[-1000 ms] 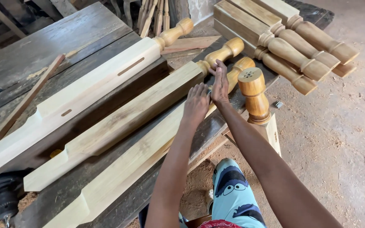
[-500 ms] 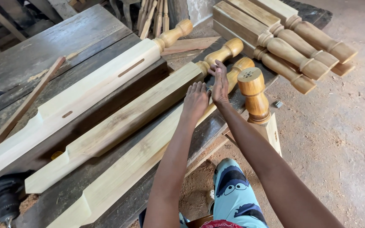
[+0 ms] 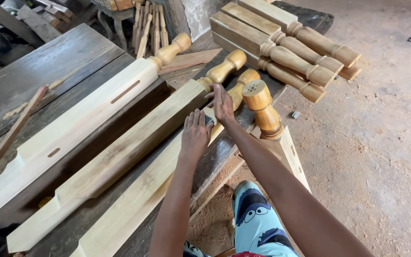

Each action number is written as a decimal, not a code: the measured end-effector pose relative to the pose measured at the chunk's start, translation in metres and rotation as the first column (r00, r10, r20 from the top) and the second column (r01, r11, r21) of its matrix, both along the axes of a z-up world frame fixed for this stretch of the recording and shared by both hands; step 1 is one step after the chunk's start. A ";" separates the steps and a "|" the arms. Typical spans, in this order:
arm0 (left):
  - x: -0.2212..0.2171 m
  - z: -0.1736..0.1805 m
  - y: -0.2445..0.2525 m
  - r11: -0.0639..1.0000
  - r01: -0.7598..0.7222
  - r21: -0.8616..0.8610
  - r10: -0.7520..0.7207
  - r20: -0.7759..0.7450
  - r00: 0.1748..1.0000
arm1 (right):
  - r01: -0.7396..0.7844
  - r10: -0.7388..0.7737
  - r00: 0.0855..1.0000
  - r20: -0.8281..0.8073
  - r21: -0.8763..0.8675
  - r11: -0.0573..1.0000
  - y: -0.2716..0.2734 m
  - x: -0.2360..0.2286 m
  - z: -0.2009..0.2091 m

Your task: Sanding carved wooden furniture legs by hand using a sanding block.

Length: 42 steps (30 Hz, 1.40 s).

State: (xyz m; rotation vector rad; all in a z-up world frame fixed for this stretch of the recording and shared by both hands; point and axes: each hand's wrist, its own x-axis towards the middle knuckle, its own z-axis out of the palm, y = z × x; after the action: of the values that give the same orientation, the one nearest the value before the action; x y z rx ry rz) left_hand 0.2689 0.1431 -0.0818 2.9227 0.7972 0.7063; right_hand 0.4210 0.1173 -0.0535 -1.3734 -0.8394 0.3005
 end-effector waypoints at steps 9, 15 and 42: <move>-0.020 -0.019 -0.004 0.994 -0.059 0.094 0.073 -0.155 0.985 | 0.012 -0.011 1.000 0.014 -0.045 0.999 0.010 0.006 -0.010; -0.091 0.006 -0.042 0.993 -0.063 0.095 0.065 -0.014 0.998 | 0.019 -0.008 0.996 0.087 -0.126 0.992 -0.001 -0.002 0.008; -0.043 -0.022 -0.048 0.933 -0.085 0.351 0.052 0.101 0.993 | -0.093 0.175 0.945 0.276 -0.287 0.954 0.019 0.030 -0.019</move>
State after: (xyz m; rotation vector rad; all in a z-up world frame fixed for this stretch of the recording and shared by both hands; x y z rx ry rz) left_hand 0.2262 0.0950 -0.1042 3.1564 0.8459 1.0871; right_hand 0.4513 0.1365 -0.0728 -1.6457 -1.1810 0.3272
